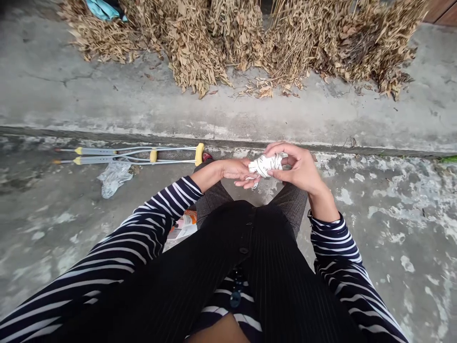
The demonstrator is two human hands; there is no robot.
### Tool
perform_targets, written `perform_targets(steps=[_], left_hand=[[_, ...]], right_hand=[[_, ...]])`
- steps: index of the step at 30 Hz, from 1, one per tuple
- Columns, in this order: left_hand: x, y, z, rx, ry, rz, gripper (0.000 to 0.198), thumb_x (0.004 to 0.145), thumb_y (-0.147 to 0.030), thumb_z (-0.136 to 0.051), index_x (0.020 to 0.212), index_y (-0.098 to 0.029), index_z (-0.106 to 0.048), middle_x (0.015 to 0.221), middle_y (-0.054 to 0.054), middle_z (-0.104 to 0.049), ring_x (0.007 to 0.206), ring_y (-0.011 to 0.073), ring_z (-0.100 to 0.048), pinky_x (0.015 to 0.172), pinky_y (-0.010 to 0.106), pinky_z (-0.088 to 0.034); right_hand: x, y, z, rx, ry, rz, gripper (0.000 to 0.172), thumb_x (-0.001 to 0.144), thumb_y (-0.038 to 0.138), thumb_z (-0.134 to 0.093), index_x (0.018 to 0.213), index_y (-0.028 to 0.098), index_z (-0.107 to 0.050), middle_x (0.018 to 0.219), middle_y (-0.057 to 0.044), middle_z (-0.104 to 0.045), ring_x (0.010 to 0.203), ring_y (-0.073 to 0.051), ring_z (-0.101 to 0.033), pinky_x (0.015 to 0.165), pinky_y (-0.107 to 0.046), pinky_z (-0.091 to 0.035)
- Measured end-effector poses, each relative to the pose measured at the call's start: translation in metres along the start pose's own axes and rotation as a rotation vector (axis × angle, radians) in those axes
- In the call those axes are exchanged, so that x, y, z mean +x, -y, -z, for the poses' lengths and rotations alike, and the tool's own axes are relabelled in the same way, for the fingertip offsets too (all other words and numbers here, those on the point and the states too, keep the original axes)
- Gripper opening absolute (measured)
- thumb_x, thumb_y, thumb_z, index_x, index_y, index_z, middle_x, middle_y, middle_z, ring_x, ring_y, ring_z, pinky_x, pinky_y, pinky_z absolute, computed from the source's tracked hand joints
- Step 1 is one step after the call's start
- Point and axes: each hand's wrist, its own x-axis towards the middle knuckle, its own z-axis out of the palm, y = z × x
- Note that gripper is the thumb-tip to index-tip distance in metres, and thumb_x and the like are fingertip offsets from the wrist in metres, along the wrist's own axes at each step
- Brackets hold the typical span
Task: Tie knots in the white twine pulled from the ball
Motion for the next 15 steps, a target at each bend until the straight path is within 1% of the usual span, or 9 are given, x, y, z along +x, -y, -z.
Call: perform_targets(steps=[3, 6, 9, 12, 13, 15], left_hand=[[0.007, -0.009, -0.013, 0.046, 0.078, 0.028, 0.043, 0.074, -0.055, -0.09, 0.082, -0.015, -0.075, 0.067, 0.01, -0.071, 0.042, 0.0117, -0.054, 0.038, 0.024, -0.041], [0.012, -0.011, -0.025, 0.062, 0.093, 0.001, 0.041, 0.073, -0.052, -0.092, 0.082, -0.016, -0.075, 0.068, 0.009, -0.072, 0.043, 0.0115, -0.056, 0.039, 0.024, -0.042], [0.013, -0.005, -0.032, 0.037, 0.045, -0.051, 0.039, 0.078, -0.051, -0.088, 0.084, -0.014, -0.074, 0.069, 0.009, -0.072, 0.046, 0.0105, -0.057, 0.042, 0.022, -0.043], [0.014, 0.002, -0.032, 0.013, 0.009, -0.064, 0.039, 0.08, -0.05, -0.088, 0.088, -0.015, -0.073, 0.074, 0.008, -0.073, 0.053, 0.0122, -0.063, 0.047, 0.022, -0.048], [0.014, 0.005, -0.031, 0.001, 0.005, -0.069, 0.039, 0.079, -0.05, -0.088, 0.089, -0.015, -0.073, 0.077, 0.009, -0.074, 0.057, 0.0137, -0.067, 0.049, 0.023, -0.049], [0.017, 0.01, -0.028, -0.032, -0.036, -0.095, 0.042, 0.079, -0.054, -0.087, 0.087, -0.014, -0.073, 0.085, 0.011, -0.076, 0.07, 0.0167, -0.072, 0.052, 0.023, -0.051]], right_hand=[[-0.001, -0.001, -0.004, -0.064, 0.024, -0.056, 0.037, 0.067, 0.027, -0.095, 0.102, 0.026, -0.083, 0.123, -0.007, -0.072, 0.11, -0.024, -0.067, 0.078, -0.031, -0.06], [-0.003, -0.003, -0.005, -0.017, 0.087, -0.149, 0.036, 0.067, 0.029, -0.095, 0.1, 0.025, -0.081, 0.127, -0.007, -0.071, 0.108, -0.024, -0.067, 0.078, -0.032, -0.062], [-0.007, -0.005, -0.004, 0.052, 0.091, -0.197, 0.041, 0.066, 0.027, -0.096, 0.103, 0.027, -0.078, 0.116, -0.005, -0.072, 0.102, -0.022, -0.067, 0.075, -0.03, -0.062], [-0.012, -0.009, -0.006, 0.092, 0.084, -0.221, 0.042, 0.065, 0.026, -0.096, 0.103, 0.027, -0.077, 0.1, -0.002, -0.07, 0.088, -0.019, -0.066, 0.067, -0.028, -0.061], [-0.012, -0.012, -0.007, 0.107, 0.057, -0.219, 0.042, 0.064, 0.025, -0.096, 0.101, 0.027, -0.077, 0.097, -0.001, -0.069, 0.084, -0.018, -0.065, 0.066, -0.027, -0.06], [-0.012, -0.017, -0.01, 0.141, -0.059, -0.205, 0.041, 0.062, 0.024, -0.097, 0.098, 0.027, -0.076, 0.092, 0.0, -0.069, 0.078, -0.016, -0.063, 0.065, -0.026, -0.059]])
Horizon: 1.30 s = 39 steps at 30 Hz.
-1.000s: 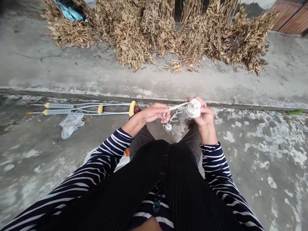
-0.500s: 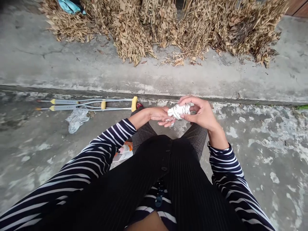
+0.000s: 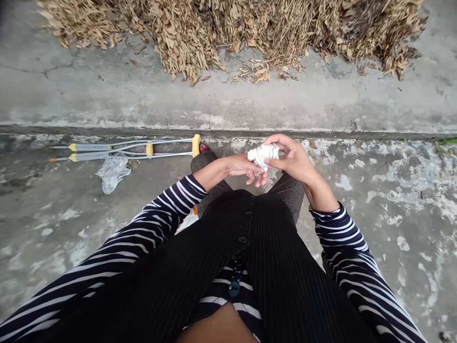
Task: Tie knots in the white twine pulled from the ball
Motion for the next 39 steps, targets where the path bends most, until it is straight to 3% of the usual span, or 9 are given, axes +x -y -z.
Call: perform_targets(steps=[4, 8, 13, 17, 21, 26, 30, 34, 39], left_hand=[[0.001, 0.01, 0.002, -0.043, -0.173, -0.044, 0.046, 0.085, -0.056, -0.081, 0.088, -0.011, -0.072, 0.097, 0.014, -0.076, 0.083, 0.0166, -0.074, 0.056, 0.021, -0.052], [-0.004, 0.018, 0.001, -0.108, -0.173, -0.042, 0.046, 0.086, -0.054, -0.081, 0.086, -0.01, -0.069, 0.094, 0.014, -0.076, 0.081, 0.0177, -0.074, 0.057, 0.022, -0.052], [-0.002, 0.025, 0.003, -0.227, -0.179, -0.082, 0.044, 0.087, -0.05, -0.075, 0.071, -0.013, -0.058, 0.088, 0.016, -0.075, 0.081, 0.0211, -0.074, 0.058, 0.025, -0.054], [-0.003, 0.022, 0.017, -0.166, -0.241, -0.059, 0.039, 0.086, -0.044, -0.071, 0.065, -0.014, -0.056, 0.087, 0.015, -0.075, 0.082, 0.0205, -0.074, 0.059, 0.025, -0.055], [-0.008, 0.001, 0.036, 0.123, -0.495, -0.042, 0.024, 0.084, -0.025, -0.067, 0.065, -0.012, -0.066, 0.102, 0.015, -0.078, 0.094, 0.018, -0.074, 0.067, 0.022, -0.058], [-0.001, -0.033, 0.044, 0.344, -0.732, -0.072, 0.018, 0.085, -0.012, -0.063, 0.07, -0.01, -0.074, 0.088, 0.008, -0.077, 0.073, 0.0098, -0.067, 0.065, 0.022, -0.057], [0.014, -0.045, 0.042, 0.244, -0.661, -0.154, 0.019, 0.091, -0.009, -0.062, 0.075, -0.008, -0.072, 0.073, 0.006, -0.072, 0.066, 0.0101, -0.067, 0.065, 0.024, -0.058], [0.028, -0.035, 0.043, 0.142, -0.582, -0.197, 0.015, 0.096, -0.016, -0.064, 0.084, -0.009, -0.069, 0.068, 0.005, -0.071, 0.055, 0.0092, -0.064, 0.057, 0.022, -0.053], [0.031, 0.0, 0.044, 0.066, -0.509, -0.222, 0.021, 0.094, -0.029, -0.071, 0.104, -0.01, -0.071, 0.099, 0.013, -0.078, 0.087, 0.0167, -0.075, 0.072, 0.026, -0.06]], right_hand=[[0.011, -0.01, -0.002, 0.076, -0.264, 0.047, 0.045, 0.061, 0.028, -0.097, 0.099, 0.027, -0.072, 0.083, 0.002, -0.066, 0.069, -0.014, -0.058, 0.06, -0.027, -0.057], [0.023, -0.017, 0.0, -0.047, -0.379, 0.126, 0.047, 0.064, 0.035, -0.094, 0.102, 0.027, -0.068, 0.094, -0.002, -0.066, 0.084, -0.019, -0.063, 0.07, -0.031, -0.059], [0.028, -0.021, 0.0, -0.222, -0.339, 0.288, 0.049, 0.073, 0.049, -0.089, 0.109, 0.026, -0.063, 0.111, -0.006, -0.066, 0.105, -0.025, -0.065, 0.093, -0.044, -0.062], [0.026, -0.012, 0.001, -0.139, -0.225, 0.245, 0.054, 0.072, 0.053, -0.091, 0.111, 0.029, -0.063, 0.107, -0.005, -0.067, 0.095, -0.024, -0.068, 0.079, -0.043, -0.067], [0.024, -0.006, 0.004, 0.002, -0.226, 0.168, 0.057, 0.066, 0.05, -0.096, 0.11, 0.03, -0.066, 0.1, -0.002, -0.07, 0.083, -0.022, -0.07, 0.068, -0.043, -0.069], [0.024, 0.001, 0.005, 0.101, -0.253, 0.13, 0.059, 0.063, 0.049, -0.098, 0.11, 0.029, -0.068, 0.101, -0.002, -0.073, 0.08, -0.02, -0.072, 0.065, -0.039, -0.07], [0.023, 0.016, 0.001, 0.096, -0.227, 0.116, 0.059, 0.064, 0.05, -0.098, 0.11, 0.028, -0.069, 0.104, -0.002, -0.074, 0.081, -0.021, -0.074, 0.065, -0.039, -0.07], [0.024, 0.043, -0.001, 0.018, -0.222, 0.23, 0.06, 0.065, 0.054, -0.097, 0.112, 0.03, -0.068, 0.098, -0.002, -0.075, 0.083, -0.023, -0.075, 0.067, -0.04, -0.069], [0.043, 0.072, 0.002, 0.023, -0.337, 0.415, 0.058, 0.061, 0.045, -0.099, 0.107, 0.028, -0.069, 0.099, -0.002, -0.076, 0.081, -0.021, -0.073, 0.064, -0.036, -0.067]])
